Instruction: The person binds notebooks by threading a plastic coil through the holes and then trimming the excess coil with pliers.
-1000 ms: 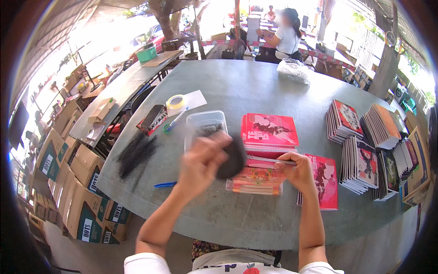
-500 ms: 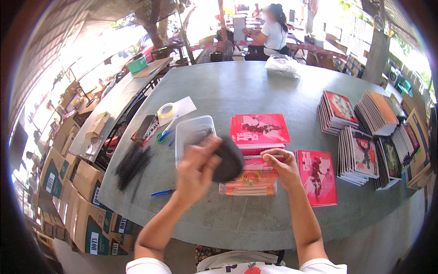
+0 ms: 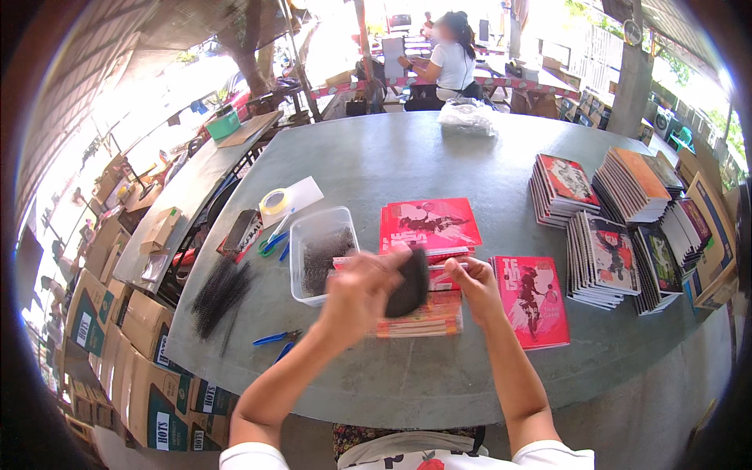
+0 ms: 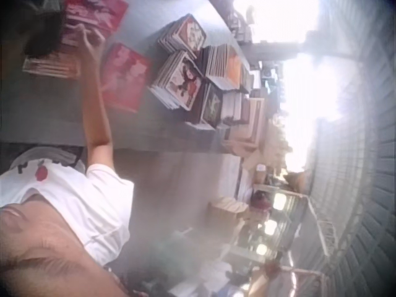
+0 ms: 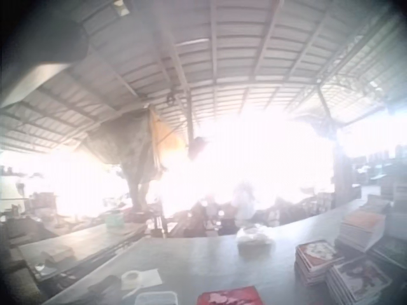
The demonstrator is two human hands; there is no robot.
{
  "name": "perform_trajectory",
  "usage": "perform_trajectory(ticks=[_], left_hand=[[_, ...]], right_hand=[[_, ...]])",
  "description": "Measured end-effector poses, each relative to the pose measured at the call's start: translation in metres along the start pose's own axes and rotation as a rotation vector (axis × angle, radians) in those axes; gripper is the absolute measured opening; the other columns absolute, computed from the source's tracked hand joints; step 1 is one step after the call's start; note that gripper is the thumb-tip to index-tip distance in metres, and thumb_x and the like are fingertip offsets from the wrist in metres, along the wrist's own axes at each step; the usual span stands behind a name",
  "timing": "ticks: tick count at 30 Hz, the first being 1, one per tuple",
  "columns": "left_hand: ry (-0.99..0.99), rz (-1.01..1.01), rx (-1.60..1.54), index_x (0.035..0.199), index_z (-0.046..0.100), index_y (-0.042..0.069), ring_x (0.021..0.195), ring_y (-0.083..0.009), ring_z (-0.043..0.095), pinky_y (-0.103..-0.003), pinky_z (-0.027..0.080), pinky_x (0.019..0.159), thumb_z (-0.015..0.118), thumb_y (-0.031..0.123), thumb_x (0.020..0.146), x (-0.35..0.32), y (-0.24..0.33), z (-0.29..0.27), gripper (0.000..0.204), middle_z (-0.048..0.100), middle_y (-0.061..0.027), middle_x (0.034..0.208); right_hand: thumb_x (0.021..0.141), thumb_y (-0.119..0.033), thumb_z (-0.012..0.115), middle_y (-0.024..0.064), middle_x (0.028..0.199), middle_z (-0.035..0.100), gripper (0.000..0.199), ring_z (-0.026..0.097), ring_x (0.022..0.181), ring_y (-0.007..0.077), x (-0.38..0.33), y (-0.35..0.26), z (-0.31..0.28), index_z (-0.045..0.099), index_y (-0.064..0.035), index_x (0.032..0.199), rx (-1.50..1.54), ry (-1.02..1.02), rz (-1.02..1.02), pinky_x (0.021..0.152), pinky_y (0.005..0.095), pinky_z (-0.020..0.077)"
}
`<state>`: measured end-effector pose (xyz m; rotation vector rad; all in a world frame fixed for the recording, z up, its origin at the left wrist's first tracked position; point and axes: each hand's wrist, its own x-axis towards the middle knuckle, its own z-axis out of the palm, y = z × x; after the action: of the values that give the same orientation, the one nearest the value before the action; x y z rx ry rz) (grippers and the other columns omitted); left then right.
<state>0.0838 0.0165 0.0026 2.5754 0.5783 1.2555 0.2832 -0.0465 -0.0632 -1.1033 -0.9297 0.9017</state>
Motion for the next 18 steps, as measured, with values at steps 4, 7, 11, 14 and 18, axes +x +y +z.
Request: perform_trajectory(ticks=[4,7,11,14,18], left_hand=[[-0.139,-0.099,0.036,0.117,0.061,0.013,0.072,-0.026,0.059,-0.036,0.05,0.066,0.063,0.005,0.08,-0.003,0.006,0.017,0.038,0.058,-0.011,0.075],[0.031,-0.053,0.02,0.118,0.06,0.01,0.075,-0.0246,0.059,-0.035,0.049,0.068,0.062,0.006,0.081,0.019,0.014,0.001,0.038,0.057,-0.0091,0.072],[-0.213,-0.065,-0.002,0.116,0.061,0.012,0.078,-0.0261,0.06,-0.036,0.05,0.071,0.063,0.001,0.076,0.009,0.014,0.016,0.042,0.062,-0.0107,0.083],[-0.005,-0.014,-0.049,0.114,0.062,0.01,0.07,-0.0268,0.058,-0.037,0.049,0.067,0.062,-0.002,0.073,0.024,0.019,0.012,0.042,0.06,-0.012,0.079],[-0.422,-0.36,-0.121,0.116,0.059,0.009,0.086,-0.0311,0.058,-0.04,0.046,0.078,0.06,0.006,0.08,0.002,0.031,0.035,0.036,0.061,-0.0139,0.093]], right_hand=[[0.09,-0.042,0.055,-0.0098,0.059,0.033,0.036,0.028,0.054,0.0031,-0.007,-0.017,0.009,0.051,-0.0156,0.066,0.192,0.155,0.132,0.051,0.0227,0.0242],[0.089,-0.046,0.055,-0.0078,0.06,0.031,0.038,0.027,0.054,0.0049,-0.004,-0.006,0.001,0.049,-0.0158,0.066,0.202,0.067,0.06,0.051,0.0227,0.0225],[0.089,-0.047,0.055,-0.0062,0.064,0.035,0.037,0.03,0.057,0.0048,-0.007,-0.009,0.01,0.054,-0.0139,0.072,0.198,0.195,0.122,0.052,0.022,0.024],[0.089,-0.047,0.054,-0.0059,0.067,0.038,0.041,0.031,0.059,0.0049,-0.006,-0.008,0.0,0.061,-0.0072,0.09,0.219,0.041,0.049,0.053,0.0213,0.0246],[0.096,-0.032,0.046,0.0016,0.096,0.062,0.039,0.052,0.095,0.008,-0.001,0.001,-0.013,0.061,0.0021,0.108,0.238,-0.174,0.023,0.088,0.0242,0.0382]])
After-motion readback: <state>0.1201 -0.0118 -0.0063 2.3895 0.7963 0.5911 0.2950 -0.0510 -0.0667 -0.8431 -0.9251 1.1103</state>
